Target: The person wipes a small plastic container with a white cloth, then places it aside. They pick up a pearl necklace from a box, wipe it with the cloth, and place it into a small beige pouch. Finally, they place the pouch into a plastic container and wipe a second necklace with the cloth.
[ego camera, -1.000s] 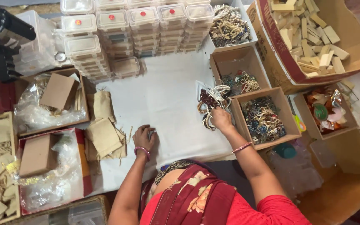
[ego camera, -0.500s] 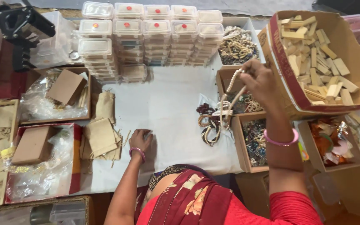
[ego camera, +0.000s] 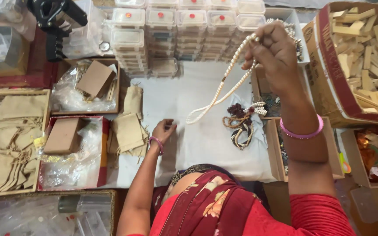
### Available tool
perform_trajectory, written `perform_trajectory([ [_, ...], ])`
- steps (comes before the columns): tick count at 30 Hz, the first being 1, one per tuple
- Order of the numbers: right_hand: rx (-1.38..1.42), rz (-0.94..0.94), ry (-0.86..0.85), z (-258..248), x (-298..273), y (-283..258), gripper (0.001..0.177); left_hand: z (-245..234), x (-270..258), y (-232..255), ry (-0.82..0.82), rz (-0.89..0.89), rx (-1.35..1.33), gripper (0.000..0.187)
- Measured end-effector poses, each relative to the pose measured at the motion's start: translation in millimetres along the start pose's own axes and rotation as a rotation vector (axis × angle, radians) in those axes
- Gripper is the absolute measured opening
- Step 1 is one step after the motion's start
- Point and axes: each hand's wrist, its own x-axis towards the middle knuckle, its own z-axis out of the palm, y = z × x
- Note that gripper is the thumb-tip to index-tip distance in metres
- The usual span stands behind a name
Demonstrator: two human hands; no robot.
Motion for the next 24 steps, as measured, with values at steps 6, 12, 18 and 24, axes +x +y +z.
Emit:
perform_trajectory([
  [6,-1.180,0.261,-0.016,-36,-37,141,0.031,-10,-12,-35,0.293,0.129,0.060,0.042],
  [12,-1.308,0.764,-0.133,-55,-136,219,0.025,-30,-33,3,0.105,0.052,0.250,0.030],
  [18,-1.522,0.559,0.049,-65,-232,328,0.016,-6,-28,21,-0.086,0.205,0.614,0.053],
  [24,-1.504,0.381,0.232,-59,-239,327,0.020,21,-32,9,-0.061,0.277,0.783,0.062],
])
